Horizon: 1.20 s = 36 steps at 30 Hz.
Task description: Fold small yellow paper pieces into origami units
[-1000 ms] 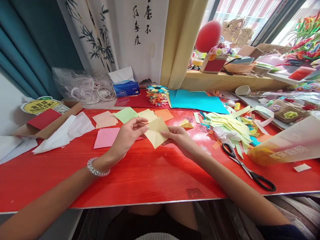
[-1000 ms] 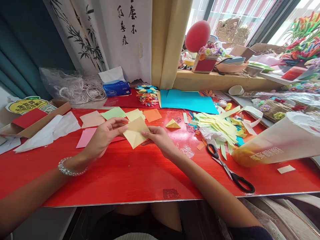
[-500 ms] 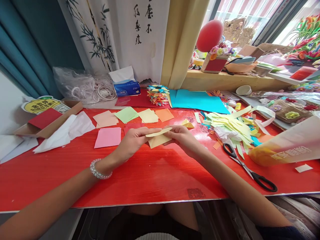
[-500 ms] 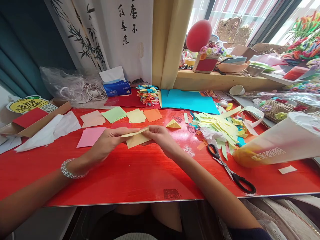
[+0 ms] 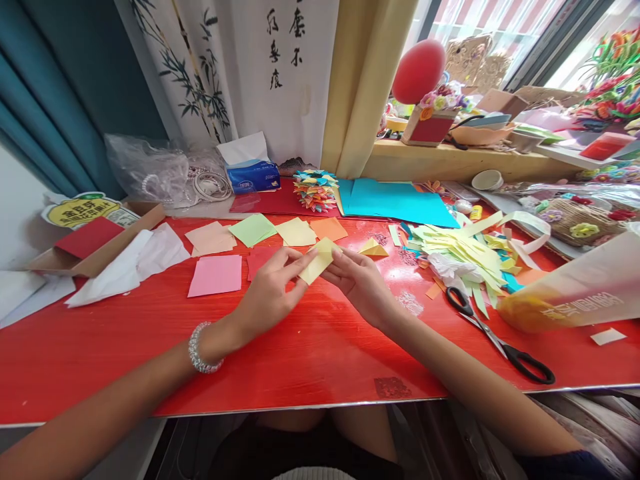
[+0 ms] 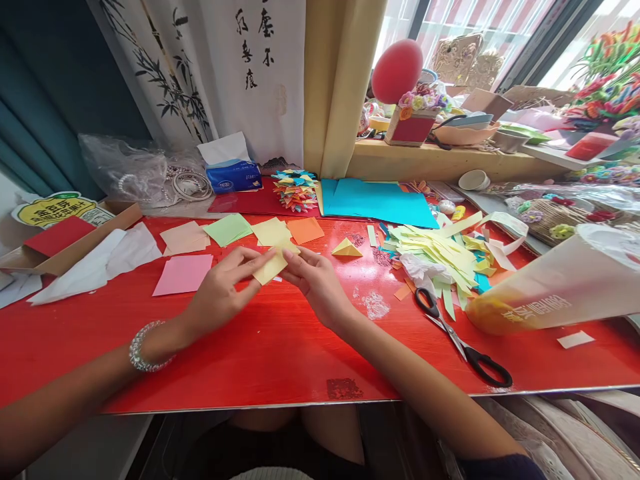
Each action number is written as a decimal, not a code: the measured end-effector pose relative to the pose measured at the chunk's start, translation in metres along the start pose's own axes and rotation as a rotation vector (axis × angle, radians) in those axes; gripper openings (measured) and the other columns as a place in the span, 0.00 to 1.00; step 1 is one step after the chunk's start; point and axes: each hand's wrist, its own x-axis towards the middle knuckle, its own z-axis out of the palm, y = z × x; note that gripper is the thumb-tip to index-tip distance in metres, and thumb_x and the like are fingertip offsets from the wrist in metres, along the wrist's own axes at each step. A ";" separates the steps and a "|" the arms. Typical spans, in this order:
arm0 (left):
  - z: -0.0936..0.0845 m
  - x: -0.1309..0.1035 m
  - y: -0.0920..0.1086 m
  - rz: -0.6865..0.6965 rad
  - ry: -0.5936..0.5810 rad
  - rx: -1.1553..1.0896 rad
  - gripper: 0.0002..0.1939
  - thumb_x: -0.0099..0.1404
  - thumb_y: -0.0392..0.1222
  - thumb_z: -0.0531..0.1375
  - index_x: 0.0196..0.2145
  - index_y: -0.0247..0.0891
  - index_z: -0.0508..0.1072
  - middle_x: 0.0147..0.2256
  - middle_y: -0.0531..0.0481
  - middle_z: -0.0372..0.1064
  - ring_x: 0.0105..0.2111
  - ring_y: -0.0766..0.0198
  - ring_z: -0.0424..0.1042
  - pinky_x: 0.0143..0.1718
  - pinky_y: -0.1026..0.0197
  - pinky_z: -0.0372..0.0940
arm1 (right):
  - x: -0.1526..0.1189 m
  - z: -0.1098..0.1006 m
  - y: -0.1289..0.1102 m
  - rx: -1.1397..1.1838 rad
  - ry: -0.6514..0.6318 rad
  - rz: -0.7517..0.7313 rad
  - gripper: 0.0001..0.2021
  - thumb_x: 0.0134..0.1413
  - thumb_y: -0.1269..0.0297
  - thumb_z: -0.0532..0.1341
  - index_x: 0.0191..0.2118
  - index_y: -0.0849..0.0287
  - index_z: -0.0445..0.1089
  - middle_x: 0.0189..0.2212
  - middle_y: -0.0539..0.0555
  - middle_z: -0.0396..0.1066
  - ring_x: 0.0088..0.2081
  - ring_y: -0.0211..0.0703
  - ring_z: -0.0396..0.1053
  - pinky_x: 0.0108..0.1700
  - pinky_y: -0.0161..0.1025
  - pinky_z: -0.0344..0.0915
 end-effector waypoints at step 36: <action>0.001 0.006 0.000 -0.469 -0.063 -0.507 0.15 0.57 0.52 0.62 0.34 0.37 0.71 0.34 0.52 0.70 0.35 0.65 0.68 0.36 0.62 0.61 | -0.006 0.006 0.003 -0.363 0.072 -0.101 0.13 0.50 0.58 0.63 0.24 0.59 0.64 0.21 0.47 0.64 0.26 0.35 0.64 0.30 0.35 0.64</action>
